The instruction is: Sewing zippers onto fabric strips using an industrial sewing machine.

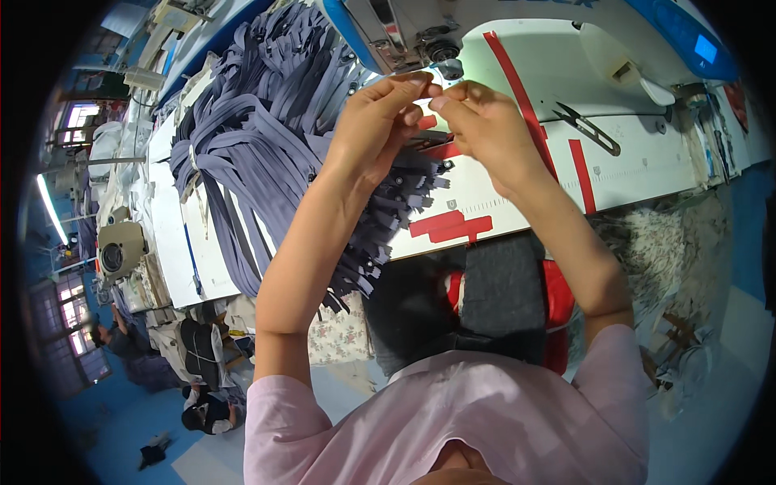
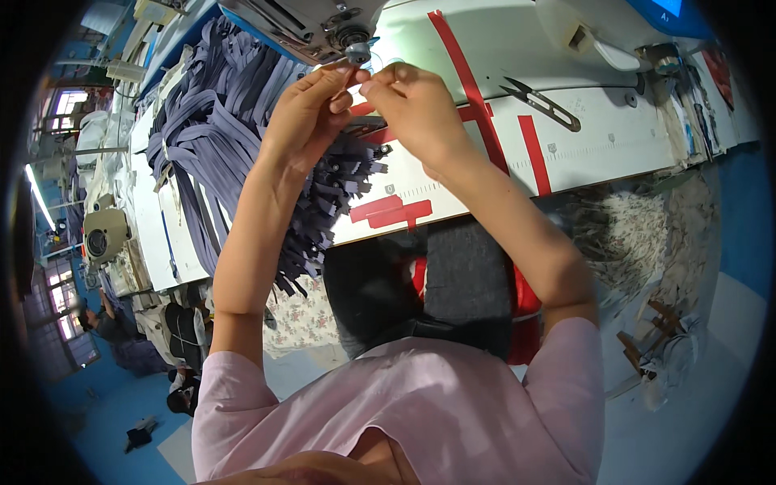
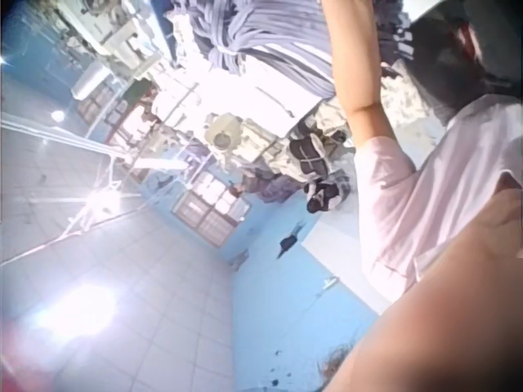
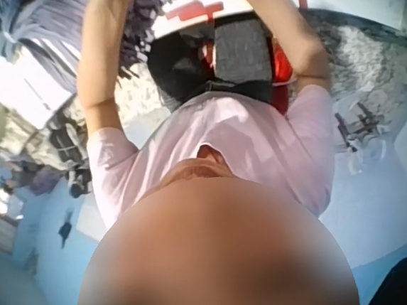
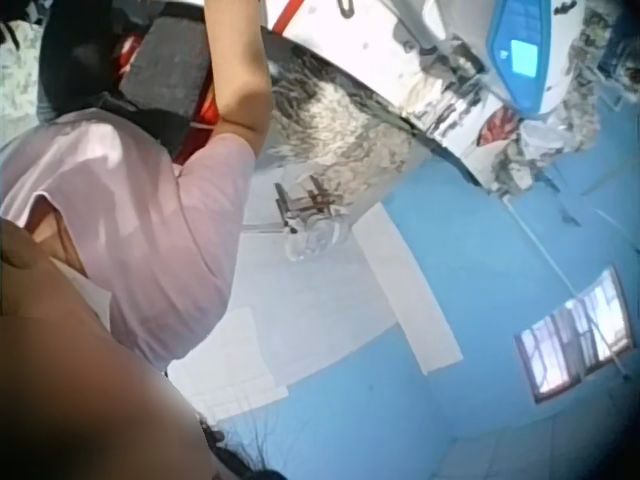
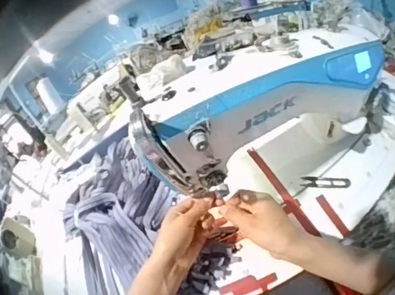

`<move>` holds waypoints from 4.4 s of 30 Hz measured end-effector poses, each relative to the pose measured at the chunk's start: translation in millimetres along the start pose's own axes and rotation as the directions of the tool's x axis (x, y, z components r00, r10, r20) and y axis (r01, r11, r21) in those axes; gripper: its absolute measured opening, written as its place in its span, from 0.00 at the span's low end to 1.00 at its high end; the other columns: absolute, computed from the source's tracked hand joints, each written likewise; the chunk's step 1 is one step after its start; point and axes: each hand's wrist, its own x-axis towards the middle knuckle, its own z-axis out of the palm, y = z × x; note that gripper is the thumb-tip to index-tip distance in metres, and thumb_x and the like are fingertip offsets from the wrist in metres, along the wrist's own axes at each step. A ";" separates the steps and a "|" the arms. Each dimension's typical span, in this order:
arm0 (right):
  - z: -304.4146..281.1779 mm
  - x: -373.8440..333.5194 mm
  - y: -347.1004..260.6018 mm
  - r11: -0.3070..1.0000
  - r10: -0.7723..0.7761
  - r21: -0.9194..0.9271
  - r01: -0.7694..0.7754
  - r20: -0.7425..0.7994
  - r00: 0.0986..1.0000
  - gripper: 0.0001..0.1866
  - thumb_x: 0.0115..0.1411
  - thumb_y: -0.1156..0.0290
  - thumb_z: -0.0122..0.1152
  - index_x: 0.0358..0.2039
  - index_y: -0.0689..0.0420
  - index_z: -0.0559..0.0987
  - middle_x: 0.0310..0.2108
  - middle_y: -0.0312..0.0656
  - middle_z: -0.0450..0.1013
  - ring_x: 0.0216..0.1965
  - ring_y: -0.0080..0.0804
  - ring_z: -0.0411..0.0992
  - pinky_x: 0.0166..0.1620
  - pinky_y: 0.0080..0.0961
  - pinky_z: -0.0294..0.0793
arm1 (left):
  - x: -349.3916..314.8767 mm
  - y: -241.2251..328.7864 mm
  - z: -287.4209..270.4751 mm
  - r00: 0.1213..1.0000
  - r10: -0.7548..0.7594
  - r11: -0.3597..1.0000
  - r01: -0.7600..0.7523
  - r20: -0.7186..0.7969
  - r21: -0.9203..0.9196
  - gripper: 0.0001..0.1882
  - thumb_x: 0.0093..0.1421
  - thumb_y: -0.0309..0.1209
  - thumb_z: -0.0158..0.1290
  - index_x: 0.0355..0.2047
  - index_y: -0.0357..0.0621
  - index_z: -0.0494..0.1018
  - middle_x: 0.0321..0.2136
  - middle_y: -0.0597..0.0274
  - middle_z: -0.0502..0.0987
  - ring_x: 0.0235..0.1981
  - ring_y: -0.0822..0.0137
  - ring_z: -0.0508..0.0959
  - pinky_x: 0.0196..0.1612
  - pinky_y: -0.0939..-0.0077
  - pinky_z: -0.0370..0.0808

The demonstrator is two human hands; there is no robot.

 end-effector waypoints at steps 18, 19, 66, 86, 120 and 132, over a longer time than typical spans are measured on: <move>10.8 26.1 -7.7 0.925 0.104 -0.362 -0.111 -0.039 0.994 0.10 0.58 0.66 0.65 0.31 0.60 0.80 0.20 0.34 0.68 0.24 0.21 0.64 0.30 0.25 0.66 | -48.9 -3.9 -22.3 0.858 0.506 0.535 -0.396 0.093 0.746 0.07 0.66 0.25 0.53 0.43 0.40 0.76 0.39 0.63 0.80 0.28 0.75 0.74 0.31 0.84 0.71; 7.2 23.5 -3.9 0.938 0.090 -0.333 -0.092 -0.022 0.996 0.10 0.59 0.65 0.64 0.31 0.60 0.80 0.20 0.34 0.68 0.23 0.22 0.64 0.30 0.25 0.67 | -43.0 -5.0 -16.8 0.706 0.636 0.178 -0.526 0.310 0.832 0.07 0.64 0.23 0.53 0.43 0.42 0.76 0.41 0.63 0.80 0.30 0.72 0.77 0.32 0.82 0.73; -27.0 -48.9 -24.7 0.821 -0.283 -0.479 0.311 0.132 0.950 0.13 0.72 0.61 0.50 0.44 0.59 0.72 0.24 0.38 0.73 0.25 0.25 0.72 0.30 0.24 0.69 | -45.9 -17.6 19.9 0.886 0.451 0.789 -0.453 0.110 0.416 0.07 0.64 0.24 0.58 0.39 0.31 0.76 0.32 0.65 0.79 0.31 0.78 0.78 0.35 0.84 0.76; -62.1 -31.4 -19.2 0.509 -0.487 -0.827 0.238 -0.050 0.872 0.13 0.68 0.60 0.56 0.41 0.57 0.78 0.31 0.40 0.77 0.35 0.35 0.78 0.37 0.28 0.75 | -37.6 -6.5 8.9 0.542 0.606 -0.090 -0.680 0.582 0.728 0.06 0.55 0.19 0.60 0.33 0.39 0.76 0.28 0.61 0.77 0.28 0.62 0.77 0.32 0.72 0.72; -25.3 -49.1 -31.3 0.848 -0.395 -0.325 0.418 0.139 0.908 0.10 0.69 0.66 0.55 0.40 0.61 0.74 0.25 0.32 0.72 0.25 0.12 0.64 0.29 0.15 0.64 | -58.2 -16.2 19.8 0.757 0.629 0.529 -0.582 0.175 0.617 0.05 0.60 0.24 0.61 0.35 0.34 0.78 0.31 0.62 0.81 0.33 0.72 0.79 0.40 0.79 0.74; -18.8 -51.7 -29.9 0.826 -0.411 -0.328 0.459 0.207 0.888 0.08 0.66 0.70 0.59 0.38 0.61 0.74 0.24 0.35 0.74 0.27 0.15 0.72 0.31 0.17 0.71 | -60.0 -17.1 24.6 0.779 0.598 0.597 -0.591 0.191 0.542 0.06 0.62 0.24 0.60 0.37 0.32 0.78 0.33 0.62 0.81 0.35 0.75 0.78 0.42 0.81 0.74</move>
